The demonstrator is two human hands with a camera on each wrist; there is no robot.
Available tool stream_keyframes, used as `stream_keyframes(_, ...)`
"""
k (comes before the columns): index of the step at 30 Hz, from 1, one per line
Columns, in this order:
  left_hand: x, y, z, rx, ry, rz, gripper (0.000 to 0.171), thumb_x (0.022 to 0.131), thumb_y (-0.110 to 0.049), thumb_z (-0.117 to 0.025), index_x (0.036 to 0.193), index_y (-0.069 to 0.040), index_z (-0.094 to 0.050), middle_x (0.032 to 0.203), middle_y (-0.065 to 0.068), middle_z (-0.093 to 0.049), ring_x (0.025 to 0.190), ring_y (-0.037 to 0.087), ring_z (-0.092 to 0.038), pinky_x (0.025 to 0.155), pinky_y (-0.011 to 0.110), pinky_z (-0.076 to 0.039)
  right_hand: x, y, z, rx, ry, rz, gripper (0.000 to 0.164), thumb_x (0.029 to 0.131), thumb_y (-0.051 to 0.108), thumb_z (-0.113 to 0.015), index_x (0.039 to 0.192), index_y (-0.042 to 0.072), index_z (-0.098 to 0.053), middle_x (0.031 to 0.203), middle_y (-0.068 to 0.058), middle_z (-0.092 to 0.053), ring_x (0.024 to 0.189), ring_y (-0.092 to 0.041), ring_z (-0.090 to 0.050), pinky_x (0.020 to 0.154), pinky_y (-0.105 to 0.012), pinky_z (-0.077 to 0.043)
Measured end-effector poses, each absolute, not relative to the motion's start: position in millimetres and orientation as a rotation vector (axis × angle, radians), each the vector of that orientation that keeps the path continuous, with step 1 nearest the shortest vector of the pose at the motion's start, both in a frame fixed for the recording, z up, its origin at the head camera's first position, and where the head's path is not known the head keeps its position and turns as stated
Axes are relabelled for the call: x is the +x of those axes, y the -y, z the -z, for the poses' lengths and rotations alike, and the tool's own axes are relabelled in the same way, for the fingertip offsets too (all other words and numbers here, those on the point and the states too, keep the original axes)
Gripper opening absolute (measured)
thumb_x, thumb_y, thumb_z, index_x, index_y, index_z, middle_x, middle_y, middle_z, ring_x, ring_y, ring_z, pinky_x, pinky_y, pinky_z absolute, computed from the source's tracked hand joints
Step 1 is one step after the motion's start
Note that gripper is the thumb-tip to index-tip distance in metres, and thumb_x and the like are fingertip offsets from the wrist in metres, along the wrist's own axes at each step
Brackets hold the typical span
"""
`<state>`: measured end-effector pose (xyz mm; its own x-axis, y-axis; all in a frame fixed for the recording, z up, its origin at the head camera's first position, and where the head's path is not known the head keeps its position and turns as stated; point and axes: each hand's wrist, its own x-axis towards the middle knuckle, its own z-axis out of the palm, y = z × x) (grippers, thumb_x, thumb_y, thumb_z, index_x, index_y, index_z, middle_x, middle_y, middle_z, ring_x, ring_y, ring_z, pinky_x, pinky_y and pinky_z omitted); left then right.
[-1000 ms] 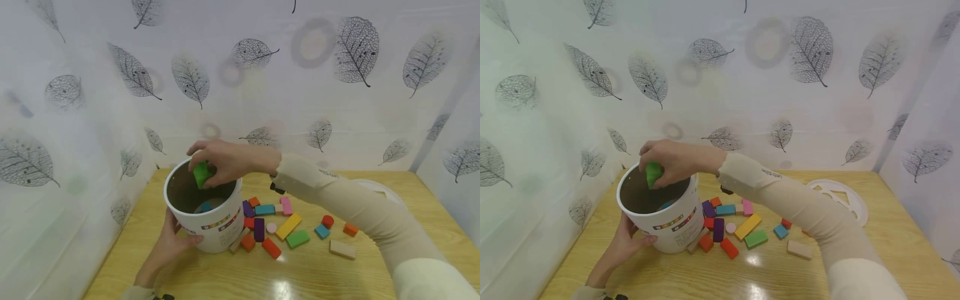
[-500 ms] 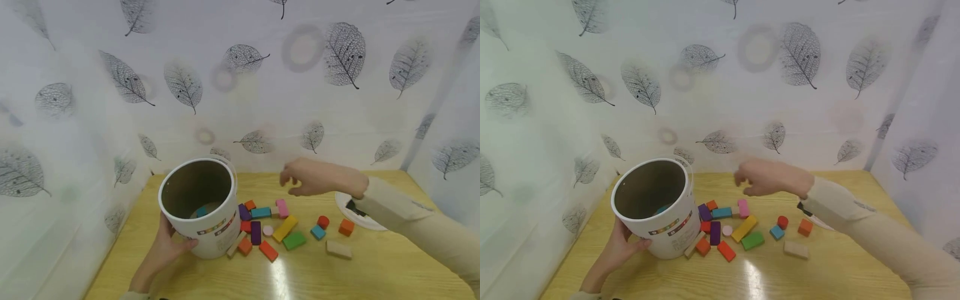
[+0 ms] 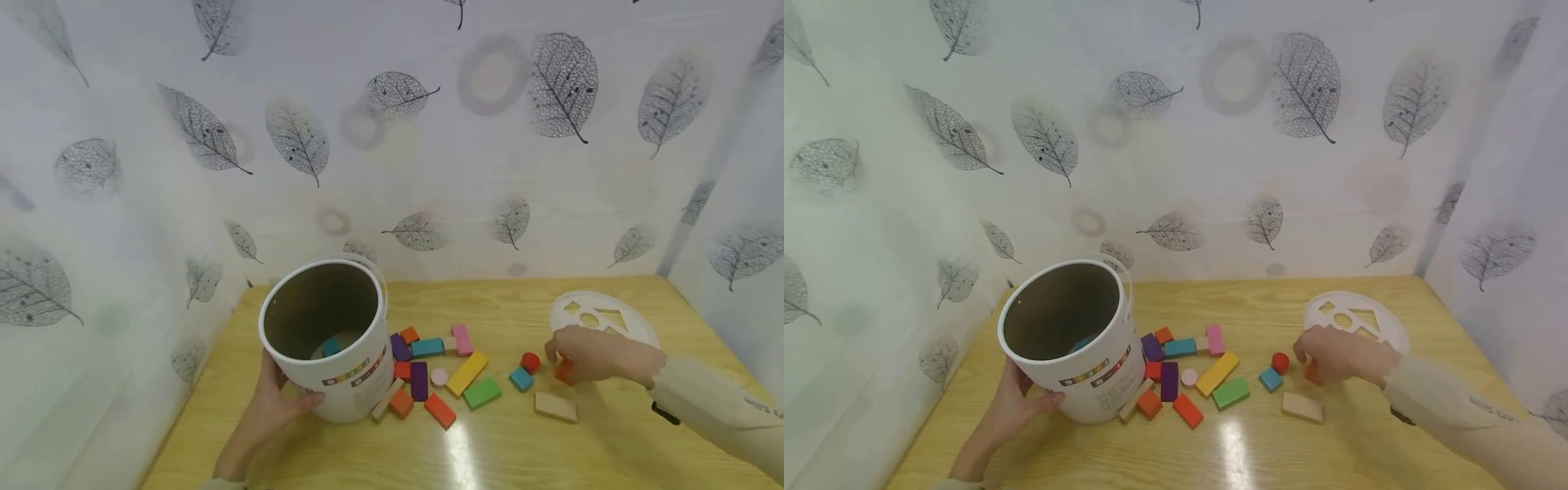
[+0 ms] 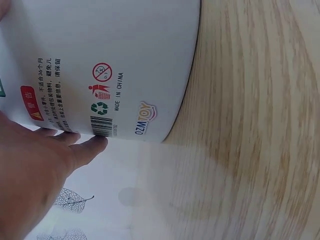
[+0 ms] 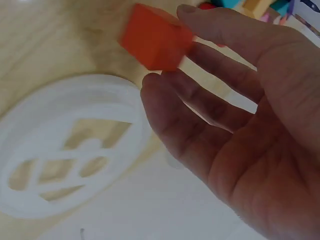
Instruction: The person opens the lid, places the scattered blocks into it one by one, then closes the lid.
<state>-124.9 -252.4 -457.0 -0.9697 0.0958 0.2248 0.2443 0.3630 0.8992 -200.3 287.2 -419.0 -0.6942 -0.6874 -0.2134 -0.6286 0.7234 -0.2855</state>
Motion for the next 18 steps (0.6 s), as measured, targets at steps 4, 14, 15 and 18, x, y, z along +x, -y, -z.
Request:
stream_keyframes(4,-123,253,458,-0.305,2.477,1.686,0.13,0.072,-0.003,-0.089,0.164,-0.025,0.0,0.167,0.017,-0.02,0.149,0.047,-0.029,0.114,0.072,-0.033,-195,-295,436,-1.089,-2.655,0.325,0.02,0.074,-0.002,-0.077,0.083,0.012,-0.067,0.078,0.006,-0.059,0.068,-0.001,-0.041,0.058,-0.018,-0.04)
stream_keyframes(14,-124,254,458,-0.303,2.499,1.653,0.132,0.071,-0.005,-0.089,0.165,-0.03,0.001,0.169,0.013,-0.019,0.15,0.041,-0.031,0.111,0.025,-0.042,-191,-300,446,-1.06,-2.689,0.369,0.024,0.072,-0.003,-0.076,0.085,0.014,-0.065,0.081,0.007,-0.055,0.071,-0.002,-0.04,0.058,-0.017,-0.037)
stream_keyframes(15,-124,254,458,-0.308,2.494,1.656,0.133,0.071,-0.004,-0.089,0.165,-0.03,0.001,0.169,0.013,-0.018,0.15,0.042,-0.03,0.109,0.021,-0.041,-191,-300,446,-1.058,-2.689,0.374,0.023,0.073,-0.002,-0.077,0.085,0.014,-0.065,0.081,0.007,-0.055,0.071,-0.002,-0.04,0.057,-0.017,-0.037)
stream_keyframes(18,-124,254,459,-0.312,2.487,1.661,0.133,0.071,-0.004,-0.09,0.165,-0.03,0.001,0.169,0.013,-0.019,0.15,0.042,-0.03,0.106,0.015,-0.04,-191,-299,445,-1.055,-2.691,0.382,0.022,0.075,-0.002,-0.077,0.085,0.014,-0.065,0.082,0.006,-0.056,0.072,-0.002,-0.042,0.058,-0.017,-0.039)
